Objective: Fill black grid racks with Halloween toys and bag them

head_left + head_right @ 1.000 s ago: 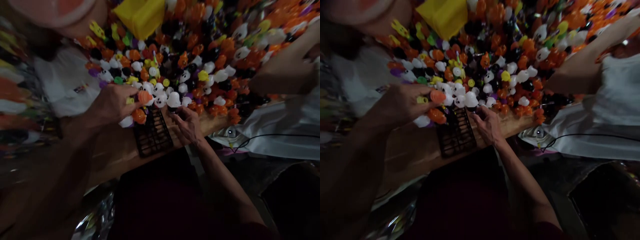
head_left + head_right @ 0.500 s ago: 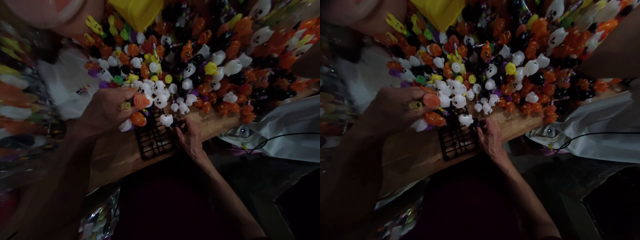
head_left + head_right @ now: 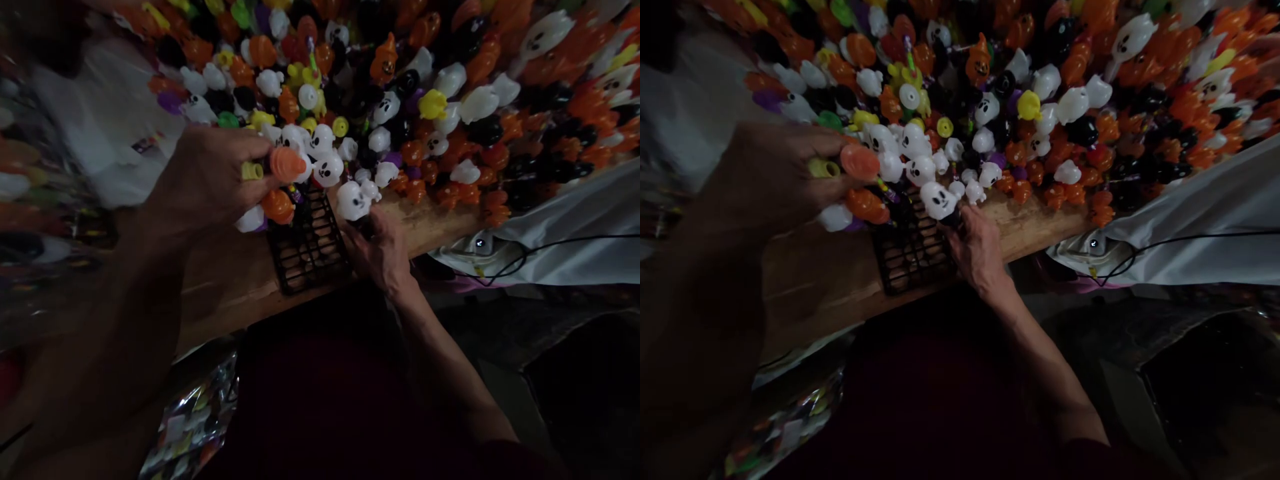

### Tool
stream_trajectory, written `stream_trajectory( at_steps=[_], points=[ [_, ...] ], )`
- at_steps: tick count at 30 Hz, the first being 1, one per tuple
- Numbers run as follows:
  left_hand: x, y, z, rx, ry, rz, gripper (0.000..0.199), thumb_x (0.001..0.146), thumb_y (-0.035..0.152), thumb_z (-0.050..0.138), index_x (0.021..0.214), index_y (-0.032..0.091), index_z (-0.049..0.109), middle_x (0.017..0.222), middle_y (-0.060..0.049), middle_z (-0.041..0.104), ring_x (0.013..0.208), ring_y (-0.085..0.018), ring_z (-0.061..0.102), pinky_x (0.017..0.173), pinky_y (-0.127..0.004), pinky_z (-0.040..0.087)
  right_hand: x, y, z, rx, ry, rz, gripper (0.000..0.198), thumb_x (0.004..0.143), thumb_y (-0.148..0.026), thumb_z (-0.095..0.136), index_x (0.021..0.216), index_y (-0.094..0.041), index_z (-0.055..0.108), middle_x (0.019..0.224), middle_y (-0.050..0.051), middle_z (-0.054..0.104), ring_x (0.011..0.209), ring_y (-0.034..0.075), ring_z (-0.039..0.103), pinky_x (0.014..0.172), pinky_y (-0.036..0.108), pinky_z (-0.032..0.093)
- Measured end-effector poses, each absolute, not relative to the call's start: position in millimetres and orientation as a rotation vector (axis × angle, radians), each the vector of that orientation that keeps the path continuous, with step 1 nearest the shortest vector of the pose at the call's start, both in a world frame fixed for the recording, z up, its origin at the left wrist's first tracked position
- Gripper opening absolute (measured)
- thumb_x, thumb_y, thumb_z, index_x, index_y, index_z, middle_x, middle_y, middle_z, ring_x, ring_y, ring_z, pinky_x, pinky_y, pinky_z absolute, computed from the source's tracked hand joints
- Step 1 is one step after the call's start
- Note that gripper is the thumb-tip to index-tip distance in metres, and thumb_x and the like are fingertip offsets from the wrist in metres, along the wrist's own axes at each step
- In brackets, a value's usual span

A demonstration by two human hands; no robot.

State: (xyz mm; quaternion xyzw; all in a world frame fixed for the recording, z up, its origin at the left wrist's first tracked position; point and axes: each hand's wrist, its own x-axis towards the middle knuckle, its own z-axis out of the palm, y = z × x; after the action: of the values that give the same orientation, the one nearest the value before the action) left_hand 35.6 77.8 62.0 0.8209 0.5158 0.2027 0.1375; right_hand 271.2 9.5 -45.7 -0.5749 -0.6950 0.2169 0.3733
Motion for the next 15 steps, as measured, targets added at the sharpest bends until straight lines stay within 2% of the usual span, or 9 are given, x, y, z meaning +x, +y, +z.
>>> stream_trajectory(
  at_steps=[3,7,10,15],
  points=[
    [34,75,65,2.505,1.455,0.518,0.033,0.095,0.042,0.053,0.093,0.015,0.071,0.092,-0.005,0.069,0.089,-0.019,0.065,0.082,-0.03,0.047,261,12,-44,-1.441,-1.795,0.554,0.002,0.088,-0.022,0.056,0.09,-0.021,0.055,0.088,0.006,0.061,0.076,0.019,0.055,0.073,0.036,0.052],
    [31,74,68,2.598,1.451,0.475,0.049,0.102,0.05,0.039,0.099,0.013,0.071,0.097,-0.009,0.07,0.093,-0.022,0.066,0.081,-0.032,0.047,255,12,-45,-1.412,-1.815,0.613,0.009,0.086,-0.018,0.052,0.093,-0.021,0.056,0.086,0.004,0.062,0.077,0.018,0.056,0.077,0.038,0.055],
    [31,75,68,2.652,1.339,0.495,0.047,0.103,0.048,0.04,0.103,0.013,0.072,0.102,-0.009,0.071,0.1,-0.025,0.068,0.083,-0.034,0.047,248,17,-50,-1.39,-1.727,0.666,0.006,0.091,-0.024,0.053,0.088,-0.022,0.058,0.082,0.002,0.062,0.073,0.016,0.055,0.072,0.033,0.054],
    [32,73,69,2.697,1.318,0.415,0.037,0.102,0.038,0.042,0.112,0.018,0.071,0.111,-0.006,0.072,0.109,-0.024,0.067,0.091,-0.032,0.048,225,25,-64,-1.354,-1.497,0.795,0.021,0.093,-0.039,0.061,0.084,-0.021,0.065,0.075,-0.001,0.062,0.07,0.015,0.056,0.067,0.029,0.051]
  ],
)
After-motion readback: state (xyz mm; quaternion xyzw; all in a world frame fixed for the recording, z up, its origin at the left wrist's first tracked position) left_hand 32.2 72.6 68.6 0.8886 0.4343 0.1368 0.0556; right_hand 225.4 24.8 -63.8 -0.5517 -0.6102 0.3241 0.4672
